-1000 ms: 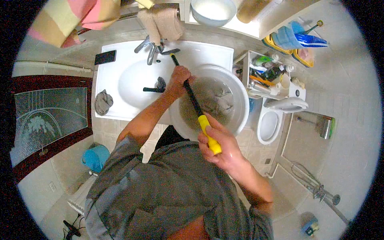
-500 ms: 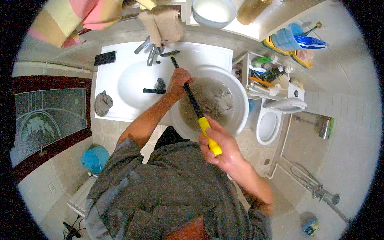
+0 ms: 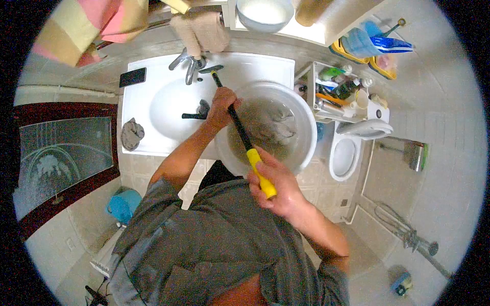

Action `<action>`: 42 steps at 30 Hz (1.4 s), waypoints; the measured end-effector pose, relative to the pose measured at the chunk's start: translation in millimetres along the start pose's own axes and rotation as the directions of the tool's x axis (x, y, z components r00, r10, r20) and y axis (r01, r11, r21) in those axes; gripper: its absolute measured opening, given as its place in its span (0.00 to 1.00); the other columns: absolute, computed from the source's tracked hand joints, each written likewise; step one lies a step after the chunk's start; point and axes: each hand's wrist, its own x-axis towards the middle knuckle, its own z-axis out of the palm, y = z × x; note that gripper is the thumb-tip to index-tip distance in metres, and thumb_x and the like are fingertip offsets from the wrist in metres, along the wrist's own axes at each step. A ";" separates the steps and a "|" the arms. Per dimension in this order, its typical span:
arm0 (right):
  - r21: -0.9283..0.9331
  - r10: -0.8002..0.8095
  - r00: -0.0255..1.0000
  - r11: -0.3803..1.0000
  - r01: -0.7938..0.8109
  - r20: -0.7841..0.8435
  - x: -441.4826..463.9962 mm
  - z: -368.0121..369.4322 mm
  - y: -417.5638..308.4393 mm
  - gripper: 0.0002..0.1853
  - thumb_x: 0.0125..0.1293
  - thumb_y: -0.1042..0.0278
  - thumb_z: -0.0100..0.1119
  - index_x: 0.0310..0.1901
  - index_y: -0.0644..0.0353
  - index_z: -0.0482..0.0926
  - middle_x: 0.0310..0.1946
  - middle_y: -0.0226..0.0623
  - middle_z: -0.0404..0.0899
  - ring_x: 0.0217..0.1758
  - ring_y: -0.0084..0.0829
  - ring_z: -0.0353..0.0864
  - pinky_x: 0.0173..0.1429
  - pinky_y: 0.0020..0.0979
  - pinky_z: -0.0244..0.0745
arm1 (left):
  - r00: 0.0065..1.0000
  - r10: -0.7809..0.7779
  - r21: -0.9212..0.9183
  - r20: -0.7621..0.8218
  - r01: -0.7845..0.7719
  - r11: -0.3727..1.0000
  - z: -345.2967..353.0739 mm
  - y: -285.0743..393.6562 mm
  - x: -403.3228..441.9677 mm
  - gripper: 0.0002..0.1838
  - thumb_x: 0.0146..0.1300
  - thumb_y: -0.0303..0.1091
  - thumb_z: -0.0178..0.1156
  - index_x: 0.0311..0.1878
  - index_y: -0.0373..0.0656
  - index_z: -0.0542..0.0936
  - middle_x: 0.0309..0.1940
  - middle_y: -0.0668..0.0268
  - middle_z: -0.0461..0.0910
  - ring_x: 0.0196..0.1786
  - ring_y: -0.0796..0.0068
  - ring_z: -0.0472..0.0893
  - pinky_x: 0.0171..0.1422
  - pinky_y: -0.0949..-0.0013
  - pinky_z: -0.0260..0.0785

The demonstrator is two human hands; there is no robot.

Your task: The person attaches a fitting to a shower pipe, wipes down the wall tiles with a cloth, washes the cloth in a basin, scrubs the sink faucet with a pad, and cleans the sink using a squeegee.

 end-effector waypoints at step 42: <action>-0.085 -0.146 0.989 0.985 0.147 0.014 17.3 27.2 63.9 0.33 0.81 0.59 0.45 0.80 0.38 0.42 0.33 0.33 0.70 0.22 0.27 0.70 0.19 0.25 0.61 | 0.984 0.072 -0.048 0.164 -0.065 0.997 -12.0 -18.7 -12.8 0.12 0.60 0.34 0.66 0.29 0.40 0.72 0.30 0.55 0.72 0.44 0.43 0.74 0.60 0.47 0.68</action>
